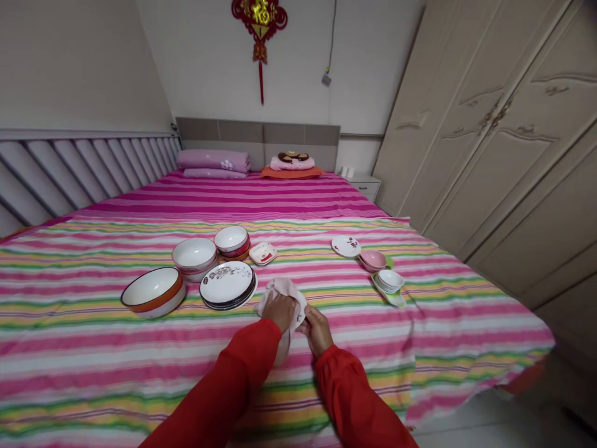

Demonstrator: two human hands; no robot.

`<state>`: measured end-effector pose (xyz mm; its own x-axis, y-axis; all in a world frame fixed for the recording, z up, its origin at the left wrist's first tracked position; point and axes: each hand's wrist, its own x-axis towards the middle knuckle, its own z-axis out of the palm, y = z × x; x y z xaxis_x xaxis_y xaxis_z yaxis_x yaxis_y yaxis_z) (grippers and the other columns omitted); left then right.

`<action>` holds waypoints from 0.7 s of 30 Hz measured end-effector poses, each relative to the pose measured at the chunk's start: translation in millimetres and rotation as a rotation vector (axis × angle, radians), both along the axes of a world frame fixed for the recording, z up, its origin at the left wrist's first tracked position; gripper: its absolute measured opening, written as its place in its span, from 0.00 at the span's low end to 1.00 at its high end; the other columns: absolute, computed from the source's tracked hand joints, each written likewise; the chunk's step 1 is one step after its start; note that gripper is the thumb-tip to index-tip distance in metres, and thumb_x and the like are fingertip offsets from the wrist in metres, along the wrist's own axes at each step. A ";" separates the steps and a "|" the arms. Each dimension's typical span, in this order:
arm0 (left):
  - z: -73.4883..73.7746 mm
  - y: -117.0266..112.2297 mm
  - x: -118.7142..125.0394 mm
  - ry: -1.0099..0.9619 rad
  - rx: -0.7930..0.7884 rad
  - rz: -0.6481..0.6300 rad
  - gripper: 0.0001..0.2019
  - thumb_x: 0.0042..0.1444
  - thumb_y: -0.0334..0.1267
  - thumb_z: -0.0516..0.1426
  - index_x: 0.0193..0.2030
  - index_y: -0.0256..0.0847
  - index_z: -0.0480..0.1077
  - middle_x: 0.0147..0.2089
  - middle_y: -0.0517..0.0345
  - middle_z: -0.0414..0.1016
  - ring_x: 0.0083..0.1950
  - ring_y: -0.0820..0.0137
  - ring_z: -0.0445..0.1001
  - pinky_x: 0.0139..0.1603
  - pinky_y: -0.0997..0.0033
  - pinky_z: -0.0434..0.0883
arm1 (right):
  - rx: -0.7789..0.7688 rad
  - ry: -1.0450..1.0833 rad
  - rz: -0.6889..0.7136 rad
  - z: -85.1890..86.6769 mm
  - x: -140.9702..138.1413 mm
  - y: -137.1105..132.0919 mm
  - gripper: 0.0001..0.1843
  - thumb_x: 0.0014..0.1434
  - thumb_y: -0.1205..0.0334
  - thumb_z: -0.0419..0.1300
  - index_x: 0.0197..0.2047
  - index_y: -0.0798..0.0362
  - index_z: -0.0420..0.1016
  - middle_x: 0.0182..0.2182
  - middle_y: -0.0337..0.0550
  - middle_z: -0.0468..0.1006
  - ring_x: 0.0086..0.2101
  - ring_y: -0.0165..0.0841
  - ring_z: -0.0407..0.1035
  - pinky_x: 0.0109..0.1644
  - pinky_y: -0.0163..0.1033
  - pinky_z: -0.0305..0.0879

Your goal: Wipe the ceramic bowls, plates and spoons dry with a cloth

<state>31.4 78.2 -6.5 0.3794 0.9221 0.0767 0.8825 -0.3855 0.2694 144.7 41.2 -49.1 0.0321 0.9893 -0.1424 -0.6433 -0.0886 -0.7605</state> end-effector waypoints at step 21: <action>-14.0 -42.0 1.9 -0.032 0.081 -0.161 0.19 0.54 0.50 0.53 0.45 0.37 0.67 0.44 0.48 0.74 0.51 0.59 0.69 0.62 0.49 0.51 | 0.048 -0.052 -0.075 5.1 -0.6 0.1 0.16 0.44 0.53 0.66 0.33 0.55 0.78 0.30 0.42 0.80 0.32 0.34 0.72 0.37 0.37 0.68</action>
<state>33.3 36.2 -20.5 0.5175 0.8400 0.1632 0.7991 -0.5426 0.2588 144.1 41.3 -43.9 0.1120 0.9895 -0.0913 -0.6065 -0.0047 -0.7951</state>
